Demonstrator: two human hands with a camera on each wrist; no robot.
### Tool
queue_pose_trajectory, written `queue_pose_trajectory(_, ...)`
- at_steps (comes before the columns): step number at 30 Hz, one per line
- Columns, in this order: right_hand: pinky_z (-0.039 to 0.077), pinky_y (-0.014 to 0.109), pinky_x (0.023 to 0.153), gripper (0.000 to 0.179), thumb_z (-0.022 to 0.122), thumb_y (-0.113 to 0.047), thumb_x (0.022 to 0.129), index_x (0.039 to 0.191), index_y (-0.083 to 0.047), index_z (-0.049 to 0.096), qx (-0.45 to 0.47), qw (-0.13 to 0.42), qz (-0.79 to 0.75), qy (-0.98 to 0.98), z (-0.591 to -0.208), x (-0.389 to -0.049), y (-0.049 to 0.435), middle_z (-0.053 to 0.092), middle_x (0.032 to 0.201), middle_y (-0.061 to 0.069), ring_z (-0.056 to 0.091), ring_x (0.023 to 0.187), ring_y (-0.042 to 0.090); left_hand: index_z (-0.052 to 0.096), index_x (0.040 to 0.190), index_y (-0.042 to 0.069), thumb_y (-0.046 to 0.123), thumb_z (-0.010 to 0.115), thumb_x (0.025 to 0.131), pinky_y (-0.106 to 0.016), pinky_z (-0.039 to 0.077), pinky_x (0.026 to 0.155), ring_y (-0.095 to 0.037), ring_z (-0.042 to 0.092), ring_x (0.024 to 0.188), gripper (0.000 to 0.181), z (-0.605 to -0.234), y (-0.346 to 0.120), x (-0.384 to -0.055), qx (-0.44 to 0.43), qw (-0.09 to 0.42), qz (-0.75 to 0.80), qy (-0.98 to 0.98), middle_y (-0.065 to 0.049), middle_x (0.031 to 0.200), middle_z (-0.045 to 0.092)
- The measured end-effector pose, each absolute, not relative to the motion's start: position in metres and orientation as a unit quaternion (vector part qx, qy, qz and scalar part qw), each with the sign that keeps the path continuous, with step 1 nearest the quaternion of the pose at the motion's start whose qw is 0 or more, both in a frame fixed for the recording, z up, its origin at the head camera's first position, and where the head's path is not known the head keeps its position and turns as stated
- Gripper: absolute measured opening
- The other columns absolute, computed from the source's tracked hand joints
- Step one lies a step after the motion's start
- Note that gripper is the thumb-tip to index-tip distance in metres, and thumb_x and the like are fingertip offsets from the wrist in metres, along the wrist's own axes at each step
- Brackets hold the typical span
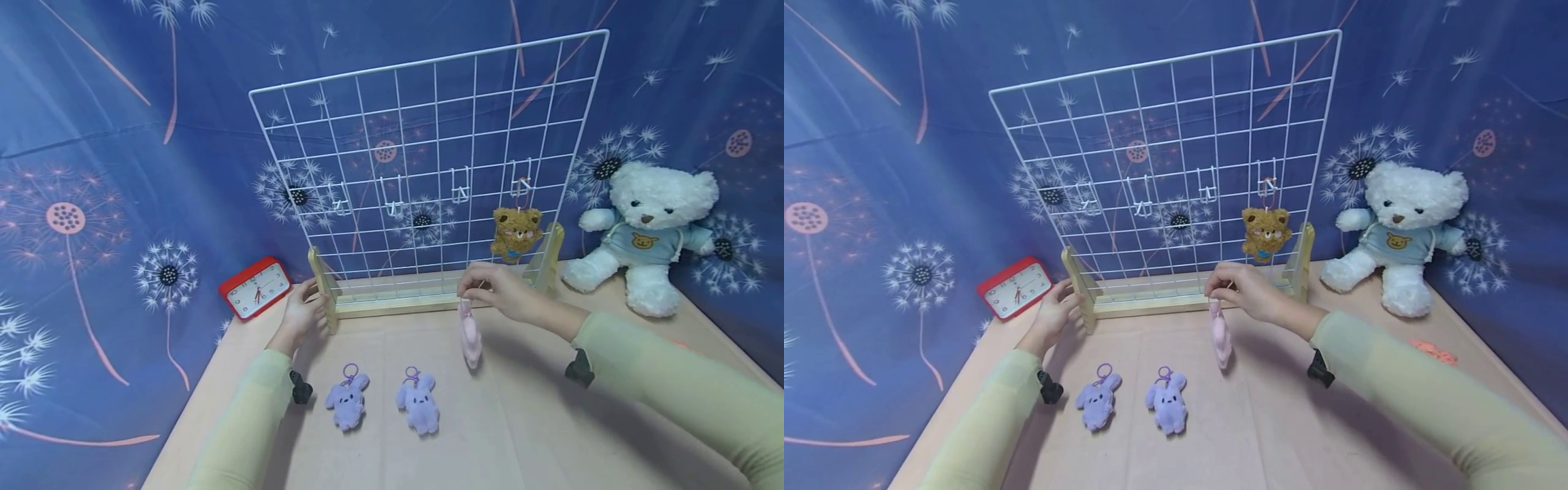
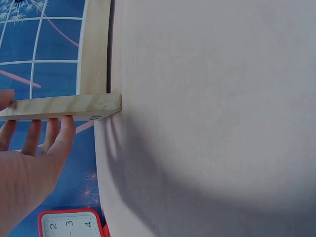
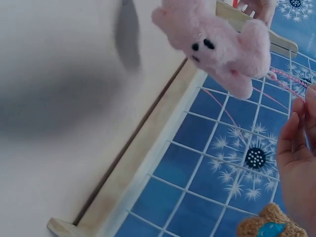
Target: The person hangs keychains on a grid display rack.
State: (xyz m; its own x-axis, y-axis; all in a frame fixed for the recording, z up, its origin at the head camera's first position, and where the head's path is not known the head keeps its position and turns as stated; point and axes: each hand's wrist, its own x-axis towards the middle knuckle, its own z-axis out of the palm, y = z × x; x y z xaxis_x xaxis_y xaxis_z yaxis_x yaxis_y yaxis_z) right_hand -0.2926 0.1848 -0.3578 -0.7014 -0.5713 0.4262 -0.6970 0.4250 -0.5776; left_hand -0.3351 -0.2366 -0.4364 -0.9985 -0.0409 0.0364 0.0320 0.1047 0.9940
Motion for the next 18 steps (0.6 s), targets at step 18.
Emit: queue_pose_trajectory(18,0.050,0.017,0.070,0.015,0.071,0.007,0.091,0.095,-0.008,0.073,0.348,0.234,0.385,-0.822,-0.320,-0.296,0.180,0.066,0.094,0.002,0.059,0.080,0.012,0.038,0.155,0.000,-0.003,0.056,0.100,-0.034,0.051,0.097,-0.038,0.049,0.131,0.057,-0.439,-0.237,-0.337,0.009,0.033,-0.655,-0.755,-0.027,0.150,0.044)
